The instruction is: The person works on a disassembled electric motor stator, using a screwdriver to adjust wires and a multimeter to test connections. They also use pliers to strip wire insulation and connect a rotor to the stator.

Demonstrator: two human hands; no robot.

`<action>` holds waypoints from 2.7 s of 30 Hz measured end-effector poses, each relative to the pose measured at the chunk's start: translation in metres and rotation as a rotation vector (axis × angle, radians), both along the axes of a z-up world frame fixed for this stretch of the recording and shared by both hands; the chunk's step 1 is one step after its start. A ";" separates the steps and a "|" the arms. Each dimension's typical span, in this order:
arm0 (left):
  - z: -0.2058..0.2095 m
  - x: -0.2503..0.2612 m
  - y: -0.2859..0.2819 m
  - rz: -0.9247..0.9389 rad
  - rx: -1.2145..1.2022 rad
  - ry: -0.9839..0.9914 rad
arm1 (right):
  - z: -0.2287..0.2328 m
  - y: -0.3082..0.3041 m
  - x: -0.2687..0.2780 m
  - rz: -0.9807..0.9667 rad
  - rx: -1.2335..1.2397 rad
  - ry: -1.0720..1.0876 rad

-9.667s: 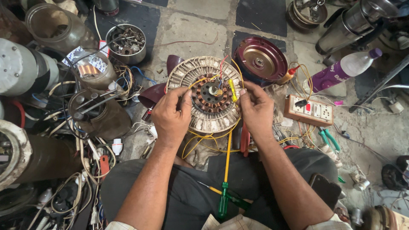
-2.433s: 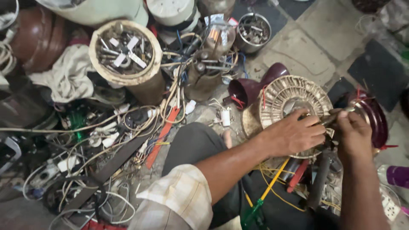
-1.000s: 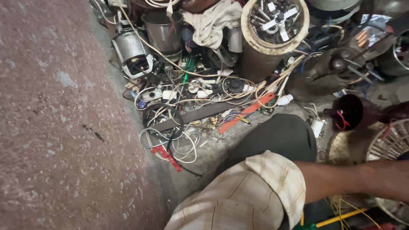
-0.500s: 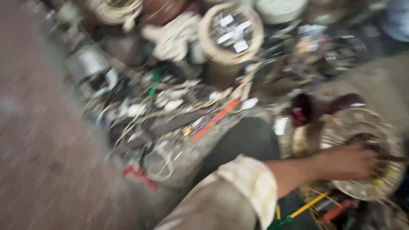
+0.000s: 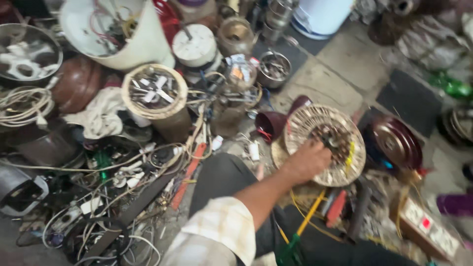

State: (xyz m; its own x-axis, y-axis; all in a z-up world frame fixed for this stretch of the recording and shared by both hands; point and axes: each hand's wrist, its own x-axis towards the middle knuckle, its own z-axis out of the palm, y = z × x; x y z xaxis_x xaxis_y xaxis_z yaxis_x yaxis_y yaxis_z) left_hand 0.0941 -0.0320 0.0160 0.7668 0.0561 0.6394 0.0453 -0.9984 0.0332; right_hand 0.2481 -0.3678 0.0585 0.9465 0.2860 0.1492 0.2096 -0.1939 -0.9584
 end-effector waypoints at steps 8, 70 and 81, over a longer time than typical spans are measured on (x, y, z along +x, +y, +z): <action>-0.001 -0.002 0.007 -0.088 -0.153 -0.066 | 0.020 -0.195 -0.046 -0.331 -0.011 0.011; 0.038 -0.004 0.003 -0.007 0.093 0.352 | -0.218 -0.177 -0.179 -0.177 -0.318 0.989; 0.033 0.003 -0.012 0.039 0.021 0.251 | -0.157 -0.139 -0.130 0.051 -0.724 0.139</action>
State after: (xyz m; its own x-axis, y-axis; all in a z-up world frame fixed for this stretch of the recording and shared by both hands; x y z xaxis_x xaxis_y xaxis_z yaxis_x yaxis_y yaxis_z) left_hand 0.0966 -0.0443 0.0493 0.8991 0.0772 0.4308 0.0877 -0.9961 -0.0045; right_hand 0.1179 -0.5065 -0.0986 0.9258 0.3114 -0.2142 0.1212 -0.7814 -0.6122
